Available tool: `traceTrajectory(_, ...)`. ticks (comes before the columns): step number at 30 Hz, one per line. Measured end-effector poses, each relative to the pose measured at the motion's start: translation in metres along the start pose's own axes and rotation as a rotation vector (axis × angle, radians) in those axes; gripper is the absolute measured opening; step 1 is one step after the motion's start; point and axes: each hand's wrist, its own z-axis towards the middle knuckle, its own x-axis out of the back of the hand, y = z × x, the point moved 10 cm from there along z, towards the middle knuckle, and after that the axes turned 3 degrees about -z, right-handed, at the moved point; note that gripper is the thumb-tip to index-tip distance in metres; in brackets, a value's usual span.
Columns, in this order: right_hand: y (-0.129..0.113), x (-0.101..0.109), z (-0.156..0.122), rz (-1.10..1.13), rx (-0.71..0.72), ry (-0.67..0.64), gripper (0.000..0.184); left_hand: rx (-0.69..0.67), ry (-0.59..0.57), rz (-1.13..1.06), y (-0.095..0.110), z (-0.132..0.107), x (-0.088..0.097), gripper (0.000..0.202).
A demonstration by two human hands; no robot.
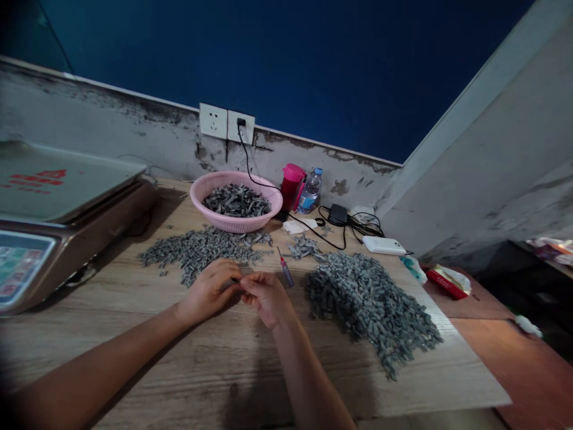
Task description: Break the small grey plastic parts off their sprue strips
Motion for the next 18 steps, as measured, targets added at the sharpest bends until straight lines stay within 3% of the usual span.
traceTrajectory(7,0.002,-0.002,0.002,0.089,0.048,0.032,0.027,-0.005,0.062,0.136,0.001,-0.002,0.004,0.015)
traceTrajectory(14,-0.004,-0.001,0.003,0.124,0.085,0.0,0.025,0.144,0.107,0.005,-0.012,0.0,0.01,0.014)
traceTrajectory(18,-0.014,-0.004,0.0,0.123,0.137,-0.066,0.021,0.287,0.1,-0.243,-0.026,-0.001,0.008,0.012)
